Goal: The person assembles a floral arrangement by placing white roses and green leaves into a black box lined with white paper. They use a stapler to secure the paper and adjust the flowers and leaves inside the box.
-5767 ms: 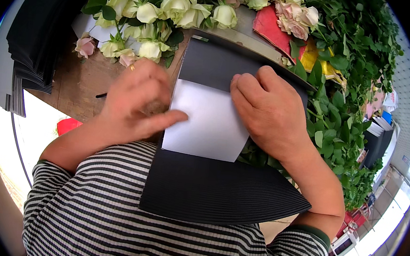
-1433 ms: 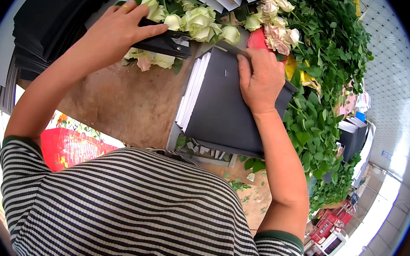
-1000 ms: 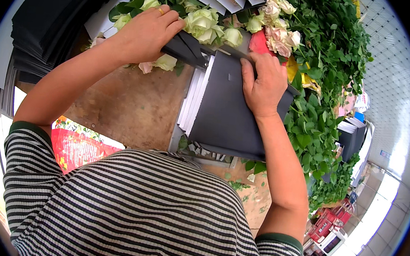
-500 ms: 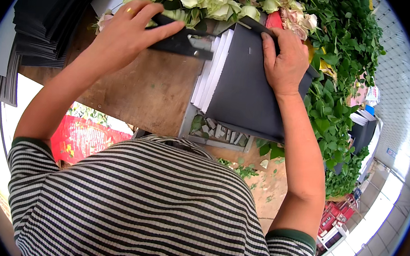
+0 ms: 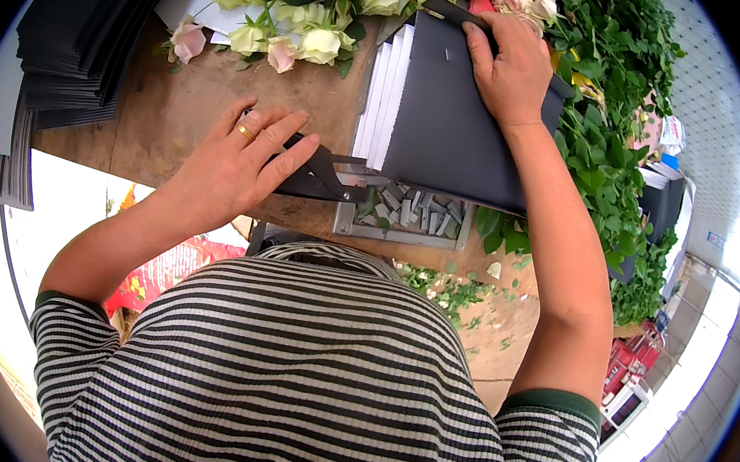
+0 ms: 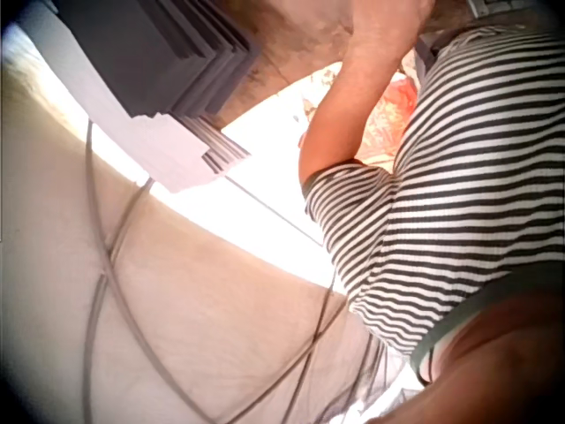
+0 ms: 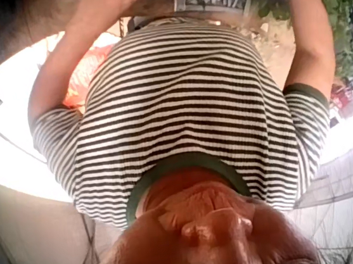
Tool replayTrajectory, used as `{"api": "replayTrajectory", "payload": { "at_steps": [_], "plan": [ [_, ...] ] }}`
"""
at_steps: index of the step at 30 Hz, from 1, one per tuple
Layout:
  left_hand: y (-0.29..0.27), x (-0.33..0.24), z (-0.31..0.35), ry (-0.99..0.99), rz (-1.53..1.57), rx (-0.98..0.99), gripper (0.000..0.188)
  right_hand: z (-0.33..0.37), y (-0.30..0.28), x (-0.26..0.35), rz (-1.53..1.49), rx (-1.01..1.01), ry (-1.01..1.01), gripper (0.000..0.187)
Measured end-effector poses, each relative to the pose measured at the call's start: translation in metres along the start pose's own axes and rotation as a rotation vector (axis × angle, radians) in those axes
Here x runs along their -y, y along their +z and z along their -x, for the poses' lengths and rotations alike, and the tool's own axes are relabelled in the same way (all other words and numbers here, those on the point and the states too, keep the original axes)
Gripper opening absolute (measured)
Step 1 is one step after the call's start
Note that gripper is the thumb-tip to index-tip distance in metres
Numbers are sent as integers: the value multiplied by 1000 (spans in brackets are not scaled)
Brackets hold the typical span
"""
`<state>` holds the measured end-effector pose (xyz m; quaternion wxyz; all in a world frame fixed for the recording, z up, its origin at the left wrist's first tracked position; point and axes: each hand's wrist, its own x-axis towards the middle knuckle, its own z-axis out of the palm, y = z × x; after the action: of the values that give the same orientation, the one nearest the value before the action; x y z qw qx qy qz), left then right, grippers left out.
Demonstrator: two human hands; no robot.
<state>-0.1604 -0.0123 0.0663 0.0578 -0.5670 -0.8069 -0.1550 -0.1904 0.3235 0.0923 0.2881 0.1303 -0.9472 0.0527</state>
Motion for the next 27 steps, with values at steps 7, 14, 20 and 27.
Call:
{"api": "replayTrajectory", "payload": {
  "at_steps": [7,14,20,27],
  "plan": [
    [20,11,-10,-182,71,23,50,2,1,1,50,1,-14,16],
    [19,16,-19,-203,91,44,37,1,-4,8,39,41,81,15],
    [-28,33,-12,-291,417,-113,53,2,-12,11,8,-5,83,18],
    [-15,-25,-148,-672,1836,-235,37,-8,-15,9,-71,88,178,19]
  ]
}}
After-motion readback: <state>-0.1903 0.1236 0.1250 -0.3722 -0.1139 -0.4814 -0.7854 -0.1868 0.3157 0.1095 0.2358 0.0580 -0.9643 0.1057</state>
